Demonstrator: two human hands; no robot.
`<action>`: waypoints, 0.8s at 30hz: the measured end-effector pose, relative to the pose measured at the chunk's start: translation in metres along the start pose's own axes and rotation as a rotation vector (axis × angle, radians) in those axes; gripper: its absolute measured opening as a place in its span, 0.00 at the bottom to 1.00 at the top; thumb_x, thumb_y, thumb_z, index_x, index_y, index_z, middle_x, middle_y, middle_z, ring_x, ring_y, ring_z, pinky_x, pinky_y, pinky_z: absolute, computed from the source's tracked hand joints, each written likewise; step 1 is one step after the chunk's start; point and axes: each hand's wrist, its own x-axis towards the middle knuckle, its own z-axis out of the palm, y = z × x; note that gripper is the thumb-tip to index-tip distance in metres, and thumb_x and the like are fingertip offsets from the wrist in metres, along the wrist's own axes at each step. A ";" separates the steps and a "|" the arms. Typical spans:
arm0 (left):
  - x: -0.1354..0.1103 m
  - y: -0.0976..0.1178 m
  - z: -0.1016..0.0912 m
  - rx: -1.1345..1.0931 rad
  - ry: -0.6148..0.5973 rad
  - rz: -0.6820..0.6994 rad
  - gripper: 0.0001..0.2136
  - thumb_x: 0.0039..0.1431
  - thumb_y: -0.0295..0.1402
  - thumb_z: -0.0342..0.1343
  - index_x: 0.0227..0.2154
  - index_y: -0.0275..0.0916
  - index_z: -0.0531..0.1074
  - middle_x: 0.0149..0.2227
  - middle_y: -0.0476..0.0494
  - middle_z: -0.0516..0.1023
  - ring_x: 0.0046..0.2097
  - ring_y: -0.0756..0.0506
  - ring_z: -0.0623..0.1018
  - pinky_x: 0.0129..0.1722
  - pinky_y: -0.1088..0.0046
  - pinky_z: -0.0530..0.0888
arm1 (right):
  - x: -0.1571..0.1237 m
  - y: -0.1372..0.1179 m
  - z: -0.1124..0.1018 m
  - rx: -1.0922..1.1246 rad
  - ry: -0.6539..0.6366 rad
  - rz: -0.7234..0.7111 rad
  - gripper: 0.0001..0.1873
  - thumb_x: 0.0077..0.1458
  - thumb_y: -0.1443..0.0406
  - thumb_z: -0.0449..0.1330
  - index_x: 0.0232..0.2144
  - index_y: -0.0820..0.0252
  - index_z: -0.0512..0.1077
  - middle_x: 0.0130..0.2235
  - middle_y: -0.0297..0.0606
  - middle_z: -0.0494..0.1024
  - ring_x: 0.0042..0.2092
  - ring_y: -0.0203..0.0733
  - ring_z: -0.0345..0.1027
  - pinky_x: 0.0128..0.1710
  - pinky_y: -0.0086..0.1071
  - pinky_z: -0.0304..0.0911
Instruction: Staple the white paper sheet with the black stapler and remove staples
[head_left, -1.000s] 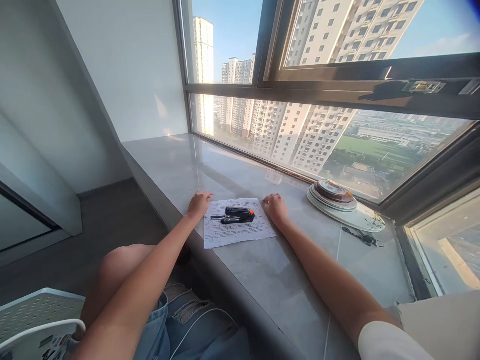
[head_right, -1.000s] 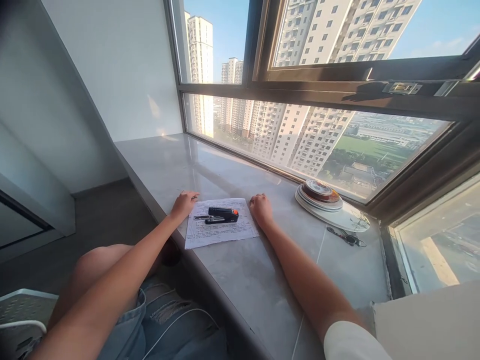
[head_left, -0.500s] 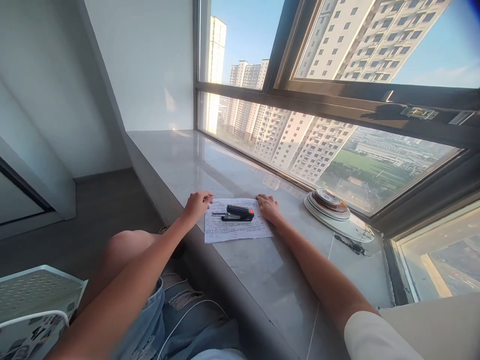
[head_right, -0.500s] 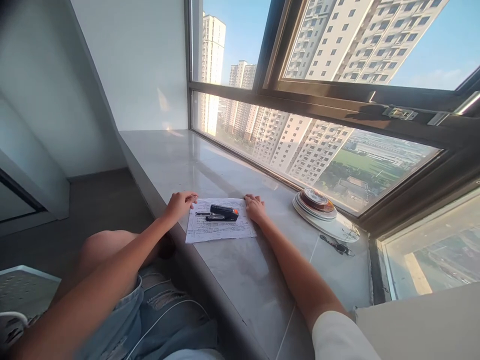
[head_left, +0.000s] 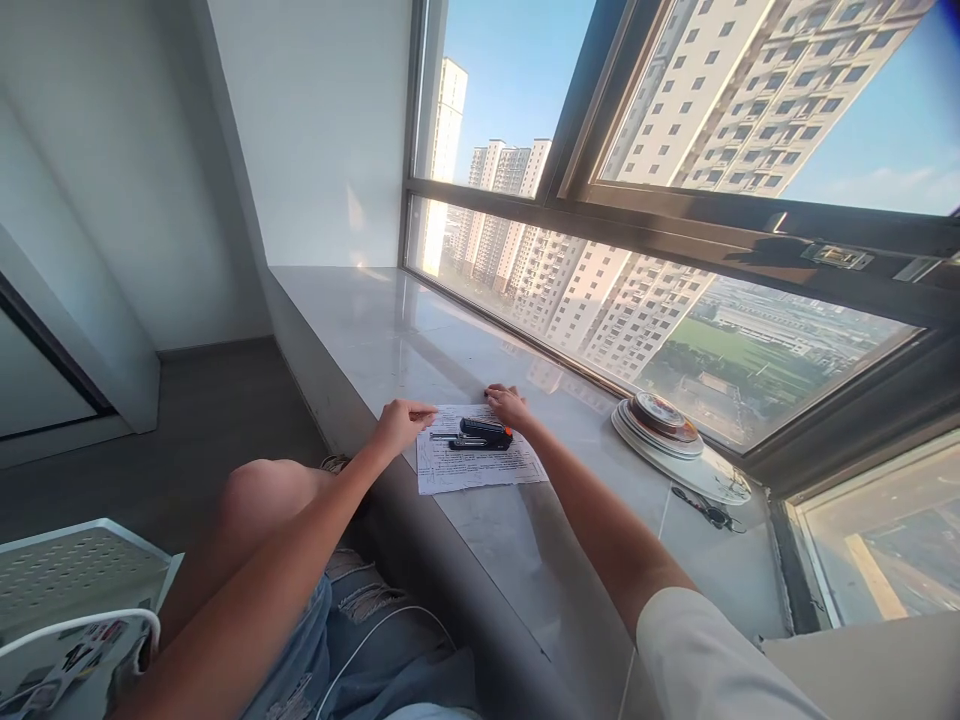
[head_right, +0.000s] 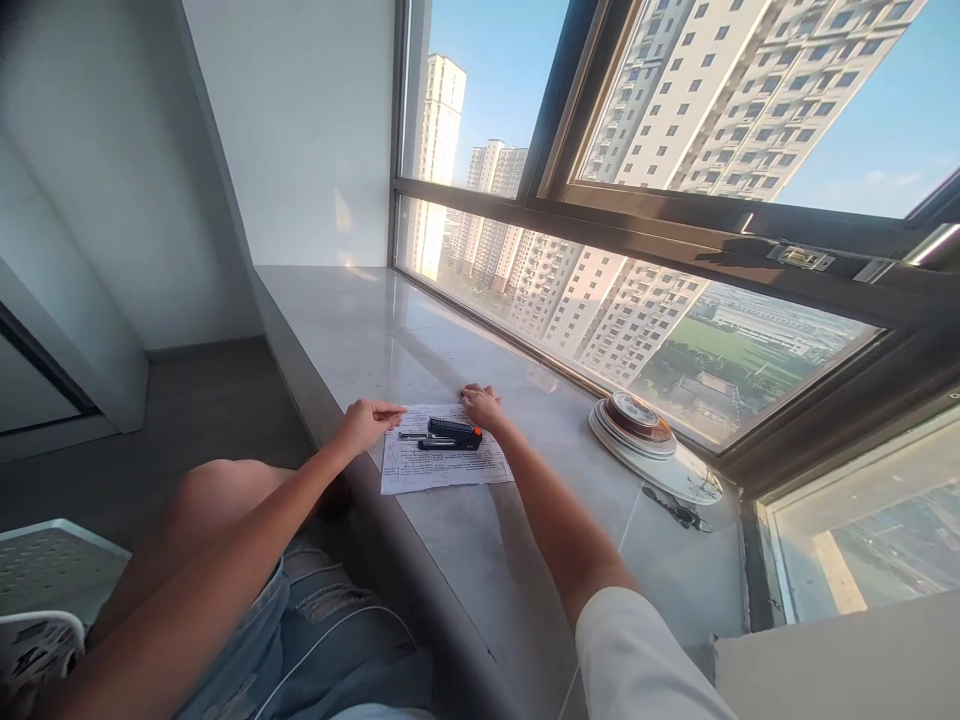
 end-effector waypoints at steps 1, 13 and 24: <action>0.000 0.002 0.000 0.022 0.015 -0.002 0.10 0.57 0.33 0.63 0.40 0.43 0.85 0.34 0.45 0.86 0.35 0.44 0.84 0.36 0.71 0.80 | 0.002 -0.002 0.002 -0.003 0.000 0.005 0.27 0.68 0.62 0.42 0.63 0.50 0.70 0.69 0.38 0.62 0.64 0.57 0.54 0.56 0.50 0.56; -0.003 0.013 0.007 0.146 0.103 0.098 0.09 0.54 0.33 0.69 0.39 0.45 0.84 0.34 0.47 0.86 0.37 0.43 0.84 0.39 0.69 0.80 | 0.000 -0.009 0.001 0.023 0.050 0.038 0.29 0.64 0.67 0.47 0.65 0.50 0.68 0.67 0.40 0.66 0.63 0.56 0.59 0.55 0.46 0.59; -0.005 0.009 0.005 0.040 0.016 0.111 0.14 0.58 0.27 0.61 0.45 0.45 0.83 0.43 0.46 0.86 0.46 0.43 0.84 0.47 0.68 0.81 | -0.077 -0.009 -0.021 0.485 0.523 -0.061 0.25 0.69 0.52 0.44 0.48 0.56 0.77 0.51 0.44 0.80 0.56 0.52 0.68 0.59 0.47 0.60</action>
